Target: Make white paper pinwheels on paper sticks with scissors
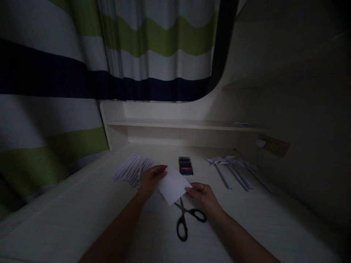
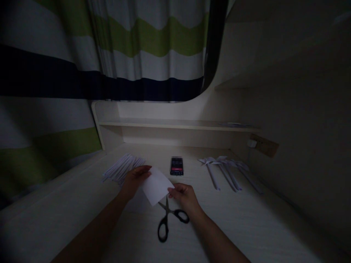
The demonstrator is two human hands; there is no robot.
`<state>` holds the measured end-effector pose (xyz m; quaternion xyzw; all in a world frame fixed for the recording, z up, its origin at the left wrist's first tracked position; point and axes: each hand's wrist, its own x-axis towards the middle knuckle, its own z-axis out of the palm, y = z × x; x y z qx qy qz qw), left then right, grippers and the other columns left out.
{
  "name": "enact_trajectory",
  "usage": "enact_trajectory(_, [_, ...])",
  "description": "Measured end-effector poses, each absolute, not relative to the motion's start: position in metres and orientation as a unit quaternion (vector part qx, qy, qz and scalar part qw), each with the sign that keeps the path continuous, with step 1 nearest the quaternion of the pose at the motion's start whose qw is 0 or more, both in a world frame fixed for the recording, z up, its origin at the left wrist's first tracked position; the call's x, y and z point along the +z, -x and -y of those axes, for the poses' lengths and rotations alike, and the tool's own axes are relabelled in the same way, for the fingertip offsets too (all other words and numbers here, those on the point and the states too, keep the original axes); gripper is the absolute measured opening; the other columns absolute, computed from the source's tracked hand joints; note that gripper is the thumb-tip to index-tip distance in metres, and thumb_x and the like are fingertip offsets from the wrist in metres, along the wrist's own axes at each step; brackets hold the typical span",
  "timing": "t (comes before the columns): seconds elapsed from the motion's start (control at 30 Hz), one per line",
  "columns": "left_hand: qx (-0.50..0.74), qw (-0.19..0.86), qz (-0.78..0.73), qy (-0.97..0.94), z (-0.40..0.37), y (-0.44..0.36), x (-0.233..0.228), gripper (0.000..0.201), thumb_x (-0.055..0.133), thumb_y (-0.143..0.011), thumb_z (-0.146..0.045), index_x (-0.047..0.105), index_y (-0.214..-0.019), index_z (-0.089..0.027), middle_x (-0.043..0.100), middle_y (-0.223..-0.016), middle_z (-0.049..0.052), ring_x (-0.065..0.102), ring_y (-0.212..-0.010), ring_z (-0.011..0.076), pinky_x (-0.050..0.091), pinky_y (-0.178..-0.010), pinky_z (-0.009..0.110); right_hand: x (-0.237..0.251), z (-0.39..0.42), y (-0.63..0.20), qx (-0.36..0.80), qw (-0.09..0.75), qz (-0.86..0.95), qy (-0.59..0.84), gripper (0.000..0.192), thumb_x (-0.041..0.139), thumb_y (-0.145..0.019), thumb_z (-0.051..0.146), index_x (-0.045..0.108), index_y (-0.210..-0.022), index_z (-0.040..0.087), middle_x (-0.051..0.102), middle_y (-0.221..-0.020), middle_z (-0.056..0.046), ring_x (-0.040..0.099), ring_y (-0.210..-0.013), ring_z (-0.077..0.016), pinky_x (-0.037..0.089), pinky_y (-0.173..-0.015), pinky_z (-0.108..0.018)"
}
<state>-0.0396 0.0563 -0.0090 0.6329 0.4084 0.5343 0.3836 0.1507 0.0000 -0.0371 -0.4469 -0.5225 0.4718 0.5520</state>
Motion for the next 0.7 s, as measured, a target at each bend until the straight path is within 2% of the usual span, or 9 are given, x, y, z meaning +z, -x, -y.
enact_trajectory(0.17, [0.549, 0.445, -0.397, -0.586, -0.059, 0.037, -0.010, 0.030, 0.063, -0.059, -0.028, 0.059, -0.086, -0.016, 0.064, -0.080, 0.004, 0.057, -0.073, 0.0157, 0.044, -0.063, 0.025, -0.034, 0.004, -0.150, 0.450, 0.551, 0.549, 0.438, 0.028, 0.064, -0.061, 0.039, 0.060, -0.051, 0.013, 0.056, -0.049, 0.000, 0.045, -0.048, -0.0097, 0.031, -0.050, -0.023])
enact_trajectory(0.47, [0.508, 0.501, -0.376, -0.591, -0.059, 0.035, -0.017, 0.030, 0.066, -0.057, -0.028, 0.057, -0.083, -0.017, 0.062, -0.071, 0.000, 0.057, -0.065, 0.0132, 0.042, -0.061, 0.025, -0.021, 0.009, -0.150, 0.435, 0.606, 0.503, 0.436, 0.033, 0.067, -0.056, 0.042, 0.051, -0.042, 0.016, 0.051, -0.042, 0.003, 0.041, -0.043, -0.0084, 0.031, -0.048, -0.023])
enact_trajectory(0.7, [0.509, 0.532, -0.374, -0.564, -0.056, 0.024, -0.024, 0.027, 0.068, -0.054, -0.025, 0.052, -0.075, -0.017, 0.057, -0.064, -0.004, 0.053, -0.056, 0.0092, 0.039, -0.054, 0.021, -0.017, 0.013, -0.149, 0.426, 0.618, 0.508, 0.423, 0.033, 0.065, -0.060, 0.039, 0.046, -0.045, 0.017, 0.045, -0.042, 0.005, 0.038, -0.042, -0.0072, 0.030, -0.047, -0.022])
